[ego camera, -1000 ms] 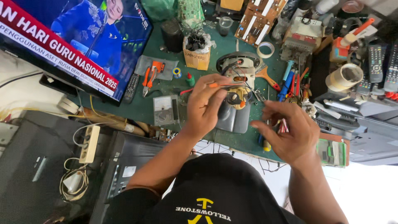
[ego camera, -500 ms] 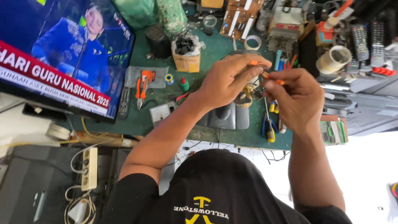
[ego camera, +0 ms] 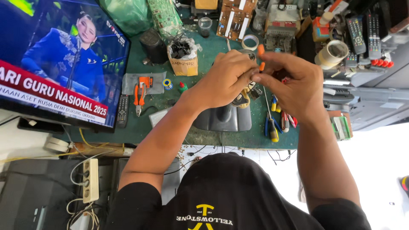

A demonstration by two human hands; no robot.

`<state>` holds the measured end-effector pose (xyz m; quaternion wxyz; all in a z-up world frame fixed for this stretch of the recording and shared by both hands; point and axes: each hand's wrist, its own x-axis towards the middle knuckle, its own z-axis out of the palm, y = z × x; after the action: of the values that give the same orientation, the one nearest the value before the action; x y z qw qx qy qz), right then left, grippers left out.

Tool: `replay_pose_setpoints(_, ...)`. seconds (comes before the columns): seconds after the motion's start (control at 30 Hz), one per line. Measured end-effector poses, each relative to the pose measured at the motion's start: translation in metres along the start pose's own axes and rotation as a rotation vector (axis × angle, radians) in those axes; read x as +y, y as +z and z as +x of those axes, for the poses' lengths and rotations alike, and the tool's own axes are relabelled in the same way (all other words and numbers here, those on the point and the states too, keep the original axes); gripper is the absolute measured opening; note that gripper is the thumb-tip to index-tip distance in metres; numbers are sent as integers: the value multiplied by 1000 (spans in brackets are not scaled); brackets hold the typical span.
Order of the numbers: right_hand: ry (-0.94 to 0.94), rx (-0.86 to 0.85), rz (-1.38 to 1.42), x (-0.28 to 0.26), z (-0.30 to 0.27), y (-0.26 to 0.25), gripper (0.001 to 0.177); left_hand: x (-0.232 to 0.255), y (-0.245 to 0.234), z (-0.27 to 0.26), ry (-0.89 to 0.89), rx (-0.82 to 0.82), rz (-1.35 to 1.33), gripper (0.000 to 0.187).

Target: The person works on a disassembled electronic device, using pliers to manipulate wires and a screwdriver to adjust components. They then pick up a cylindrical black object and use a brush to clean its exterior surface before placing it back on the table.

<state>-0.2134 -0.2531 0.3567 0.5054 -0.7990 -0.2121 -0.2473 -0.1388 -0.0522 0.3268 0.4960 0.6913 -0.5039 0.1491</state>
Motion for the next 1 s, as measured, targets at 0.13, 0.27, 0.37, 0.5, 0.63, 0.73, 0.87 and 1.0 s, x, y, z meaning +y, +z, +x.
replay_pose_setpoints(0.13,85,-38,-32,9,-3,-4,23,-1,0,-11,-129,-97,53,30)
replay_pose_setpoints(0.27,215,-11,131,32,-10,2,16,6,7,-18,-191,-152,158,51)
replay_pose_setpoints(0.37,289,11,272,33,-19,7,18,16,11,-21,-120,-49,405,15)
replay_pose_setpoints(0.5,368,68,386,50,-33,8,15,5,15,-28,-88,73,394,12)
replay_pose_setpoints(0.63,314,126,339,52,-43,-1,30,-1,14,-33,-90,124,328,9)
replay_pose_setpoints(0.73,228,182,327,59,-48,-7,36,7,9,-30,-105,86,327,9)
replay_pose_setpoints(0.87,97,190,103,41,-42,-10,39,13,4,-27,-103,65,333,8)
replay_pose_setpoints(1.0,214,132,149,30,-28,-16,29,11,2,-28,-84,67,331,8)
